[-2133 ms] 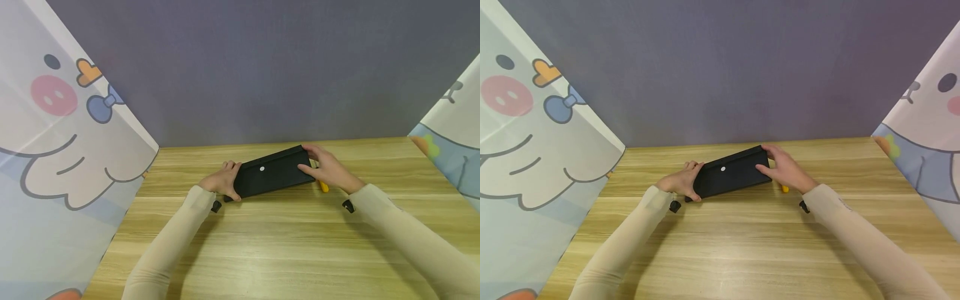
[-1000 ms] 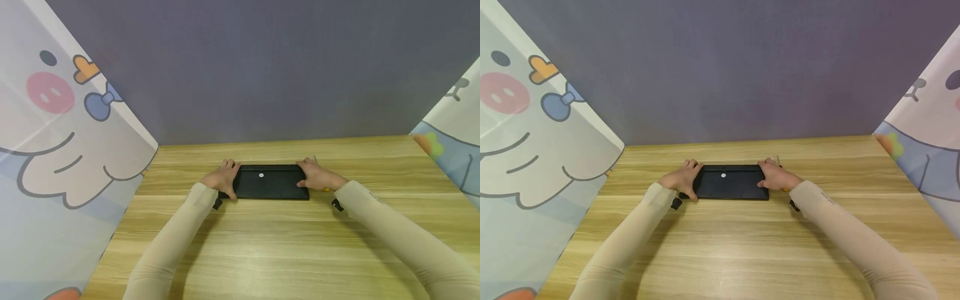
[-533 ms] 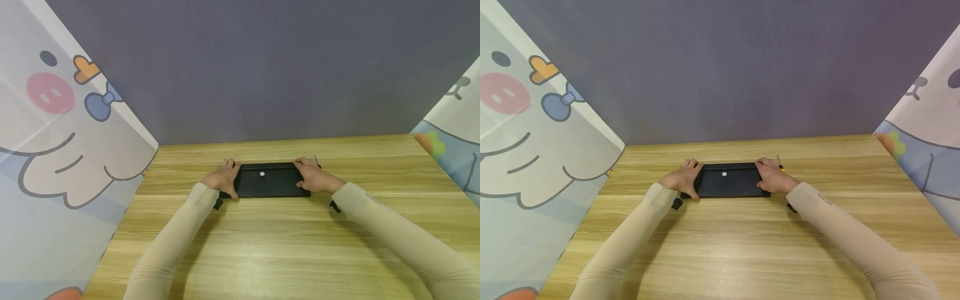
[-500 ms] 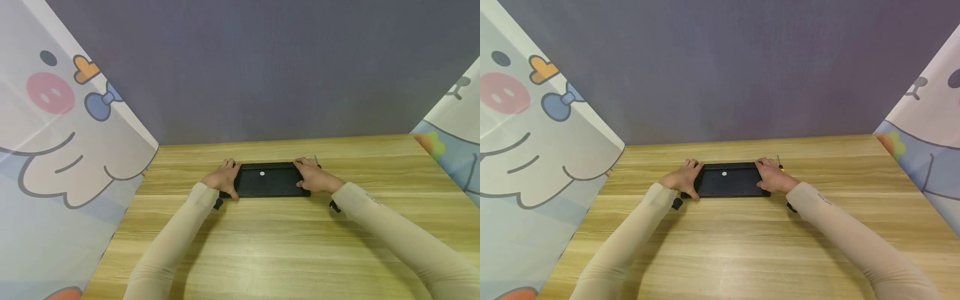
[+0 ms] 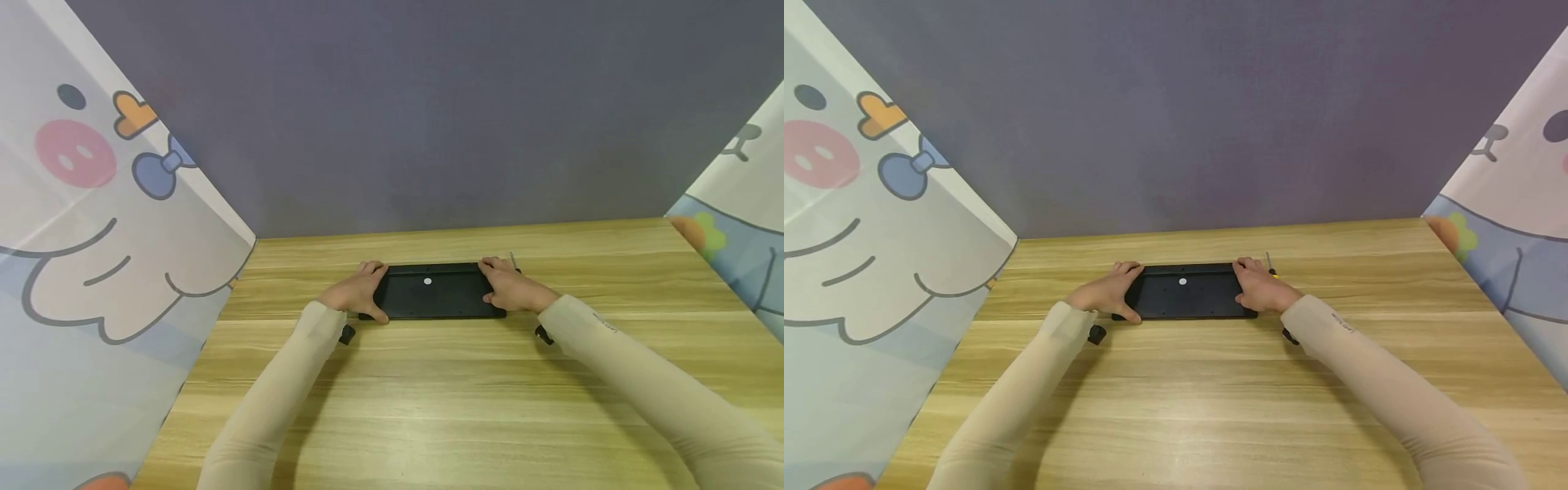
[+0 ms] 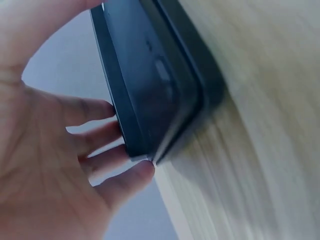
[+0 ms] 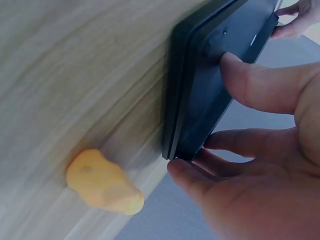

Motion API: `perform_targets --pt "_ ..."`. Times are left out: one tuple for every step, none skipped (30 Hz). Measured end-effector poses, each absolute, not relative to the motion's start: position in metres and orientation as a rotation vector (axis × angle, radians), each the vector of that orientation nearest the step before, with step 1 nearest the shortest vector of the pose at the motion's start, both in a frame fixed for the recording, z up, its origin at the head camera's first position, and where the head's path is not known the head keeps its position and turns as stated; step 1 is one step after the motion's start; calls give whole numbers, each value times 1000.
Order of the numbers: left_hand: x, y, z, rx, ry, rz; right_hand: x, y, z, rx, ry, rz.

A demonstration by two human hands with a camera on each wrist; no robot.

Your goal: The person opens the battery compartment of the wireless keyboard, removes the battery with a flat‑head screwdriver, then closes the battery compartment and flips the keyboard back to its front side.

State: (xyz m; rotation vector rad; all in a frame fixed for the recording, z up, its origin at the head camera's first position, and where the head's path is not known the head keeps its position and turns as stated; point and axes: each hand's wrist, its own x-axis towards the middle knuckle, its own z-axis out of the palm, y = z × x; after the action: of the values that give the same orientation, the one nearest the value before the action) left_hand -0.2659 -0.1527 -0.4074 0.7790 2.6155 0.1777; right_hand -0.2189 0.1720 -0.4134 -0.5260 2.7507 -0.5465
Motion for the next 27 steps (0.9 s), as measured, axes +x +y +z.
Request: perform_targets --pt "-266 -155 -407 778 2611 203 -219 172 -413 -526 2750 -548" --pt "-266 -156 -407 776 2606 225 -219 172 -414 -529 2751 -549" --pt "-266 -158 -407 775 2603 238 -219 172 -414 -530 2753 -551" --pt "-266 -159 -407 776 2598 254 -219 173 -414 -529 2754 -556" --pt "-266 -160 -407 775 2594 263 -219 173 -415 -526 2755 -557" --pt "-266 -161 -407 776 2592 268 -219 174 -415 -526 2757 -560" --pt "-266 -161 -407 777 2590 275 -219 174 -415 -528 2758 -562" --pt "-266 -162 -408 780 2591 276 -218 174 -416 -531 2760 -565" --pt "-266 -162 -408 783 2591 277 -218 174 -416 -533 2760 -567" --pt "-266 -162 -408 784 2591 279 -218 174 -416 -534 2760 -568" --pt "-266 -162 -408 782 2592 277 -218 174 -416 -536 2759 -570" --pt "-266 -162 -408 780 2593 278 -218 174 -416 -542 2758 -573" --pt "-266 -162 -408 775 2593 280 -218 174 -416 -546 2757 -574" --pt "-266 -162 -408 770 2595 276 -218 174 -415 -547 2753 -576" --pt "-266 -162 -407 764 2597 276 -219 173 -415 -546 2750 -579" --pt "-265 -162 -407 758 2599 275 -220 173 -414 -546 2751 -578" --pt "-265 -162 -407 753 2603 271 -222 173 -414 -554 2757 -577" --pt "-265 -161 -406 750 2608 261 -224 173 -414 -558 2768 -579" --pt "-265 -161 -406 748 2612 251 -226 173 -414 -559 2777 -592" --pt "-264 -160 -406 746 2614 241 -229 173 -414 -556 2789 -611" --pt "-264 -160 -406 745 2616 231 -231 173 -414 -554 2805 -635" --pt "-264 -159 -406 744 2617 217 -234 172 -414 -552 2824 -660" --pt "-264 -158 -406 745 2619 204 -237 172 -414 -548 2839 -695" --pt "-264 -157 -406 745 2620 194 -239 171 -413 -535 2851 -740" --pt "-264 -156 -407 745 2620 187 -242 170 -413 -529 2861 -780" --pt "-264 -155 -407 745 2620 184 -245 170 -413 -526 2871 -812" --pt "-264 -155 -407 747 2622 181 -247 169 -413 -522 2874 -842"
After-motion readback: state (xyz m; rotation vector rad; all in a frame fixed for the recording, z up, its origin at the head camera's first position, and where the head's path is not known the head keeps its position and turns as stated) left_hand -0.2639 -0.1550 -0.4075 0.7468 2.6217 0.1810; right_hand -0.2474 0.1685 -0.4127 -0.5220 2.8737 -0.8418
